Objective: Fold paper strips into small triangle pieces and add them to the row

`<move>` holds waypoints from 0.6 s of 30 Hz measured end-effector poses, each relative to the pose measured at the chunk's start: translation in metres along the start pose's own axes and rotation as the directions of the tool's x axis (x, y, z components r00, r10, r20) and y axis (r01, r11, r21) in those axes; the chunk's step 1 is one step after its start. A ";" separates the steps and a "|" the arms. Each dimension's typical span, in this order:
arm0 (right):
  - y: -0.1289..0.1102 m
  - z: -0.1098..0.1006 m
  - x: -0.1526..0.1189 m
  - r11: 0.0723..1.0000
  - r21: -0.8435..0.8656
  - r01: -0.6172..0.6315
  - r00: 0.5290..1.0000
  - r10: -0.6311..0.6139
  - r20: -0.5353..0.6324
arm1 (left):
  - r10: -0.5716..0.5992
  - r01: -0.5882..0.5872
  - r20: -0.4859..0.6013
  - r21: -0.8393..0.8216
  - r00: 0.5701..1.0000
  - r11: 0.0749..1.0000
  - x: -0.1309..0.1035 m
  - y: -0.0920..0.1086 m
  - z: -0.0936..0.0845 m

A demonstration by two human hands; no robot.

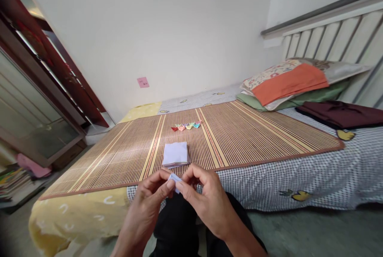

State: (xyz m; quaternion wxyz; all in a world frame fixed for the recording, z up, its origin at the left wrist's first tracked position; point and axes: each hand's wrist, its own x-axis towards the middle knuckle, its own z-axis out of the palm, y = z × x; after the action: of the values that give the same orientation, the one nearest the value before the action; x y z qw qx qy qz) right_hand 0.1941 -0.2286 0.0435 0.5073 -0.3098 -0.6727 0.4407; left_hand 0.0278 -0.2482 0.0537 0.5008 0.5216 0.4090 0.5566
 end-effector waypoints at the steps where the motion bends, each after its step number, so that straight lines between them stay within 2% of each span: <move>1: -0.001 -0.001 0.000 1.000 0.003 0.005 1.000 -0.005 0.006 | -0.001 0.001 -0.011 -0.010 1.000 1.000 0.000 -0.001 0.000; 4: -0.005 -0.004 -0.002 0.999 0.002 0.051 0.998 -0.051 0.024 | -0.043 0.043 0.006 -0.067 0.999 0.997 0.001 -0.005 0.000; 7: -0.007 -0.005 -0.004 0.994 -0.024 0.109 0.994 -0.109 0.011 | -0.090 0.098 0.071 -0.105 0.993 0.990 0.001 -0.004 0.000; 9: -0.006 -0.004 -0.005 0.993 -0.036 0.115 0.993 -0.115 -0.009 | -0.083 0.091 0.081 -0.095 0.993 0.991 0.000 -0.002 0.000; 14: -0.004 -0.001 -0.005 0.996 0.083 0.044 0.999 -0.044 -0.013 | 0.041 -0.037 0.048 -0.063 0.998 0.997 -0.002 0.002 0.004; 18: -0.008 -0.005 -0.006 1.000 0.004 -0.018 0.998 0.018 0.057 | -0.029 0.035 0.109 -0.053 0.994 0.998 -0.003 0.003 0.002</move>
State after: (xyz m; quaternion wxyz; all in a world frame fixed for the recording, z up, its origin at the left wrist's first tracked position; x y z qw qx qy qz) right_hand 0.2011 -0.2354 0.0488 0.4847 -0.3020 -0.6830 0.4554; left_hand 0.0294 -0.2512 0.0561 0.5453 0.5304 0.3743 0.5303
